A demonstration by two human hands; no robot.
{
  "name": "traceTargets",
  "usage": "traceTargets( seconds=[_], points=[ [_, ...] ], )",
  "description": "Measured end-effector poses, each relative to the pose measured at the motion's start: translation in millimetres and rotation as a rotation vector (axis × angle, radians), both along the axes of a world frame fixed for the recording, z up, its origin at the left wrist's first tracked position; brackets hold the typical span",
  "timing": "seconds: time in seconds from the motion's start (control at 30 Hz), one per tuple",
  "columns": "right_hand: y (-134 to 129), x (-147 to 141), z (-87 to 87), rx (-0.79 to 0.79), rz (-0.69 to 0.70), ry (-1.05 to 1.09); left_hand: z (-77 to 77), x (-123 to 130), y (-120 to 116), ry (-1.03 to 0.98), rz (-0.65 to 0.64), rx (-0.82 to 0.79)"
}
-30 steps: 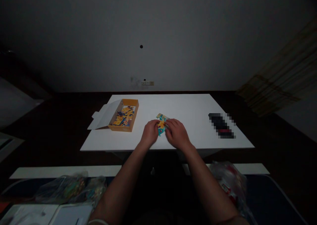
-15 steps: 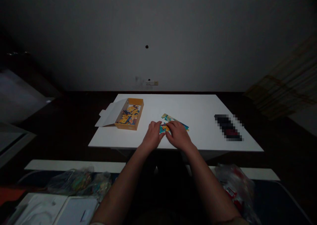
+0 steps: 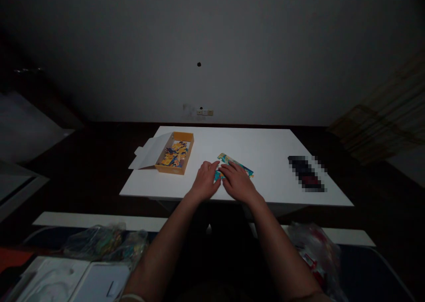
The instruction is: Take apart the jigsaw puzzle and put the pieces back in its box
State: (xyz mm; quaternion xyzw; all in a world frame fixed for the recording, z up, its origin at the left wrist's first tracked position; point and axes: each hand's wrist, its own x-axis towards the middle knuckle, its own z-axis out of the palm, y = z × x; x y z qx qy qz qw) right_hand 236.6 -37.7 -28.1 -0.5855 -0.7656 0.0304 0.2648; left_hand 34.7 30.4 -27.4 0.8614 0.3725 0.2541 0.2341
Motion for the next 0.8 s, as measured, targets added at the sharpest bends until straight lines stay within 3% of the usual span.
traceTargets(
  seconds=[0.13, 0.3, 0.53, 0.8],
  points=[
    [0.2, 4.1, 7.1, -0.011, 0.045, 0.067, -0.7, 0.6, -3.9, 0.143, 0.047, 0.069],
    [-1.9, 7.0, 7.4, -0.036, 0.031, 0.131, -1.8, -3.2, -4.1, 0.173, 0.104, 0.090],
    [-2.3, 1.1, 2.7, 0.055, -0.060, 0.073, 3.3, -8.9, 8.9, 0.184, 0.028, 0.014],
    [0.2, 6.2, 0.4, 0.021, -0.031, 0.060, 2.7, -7.8, 21.8, 0.188, -0.026, -0.057]
  ],
)
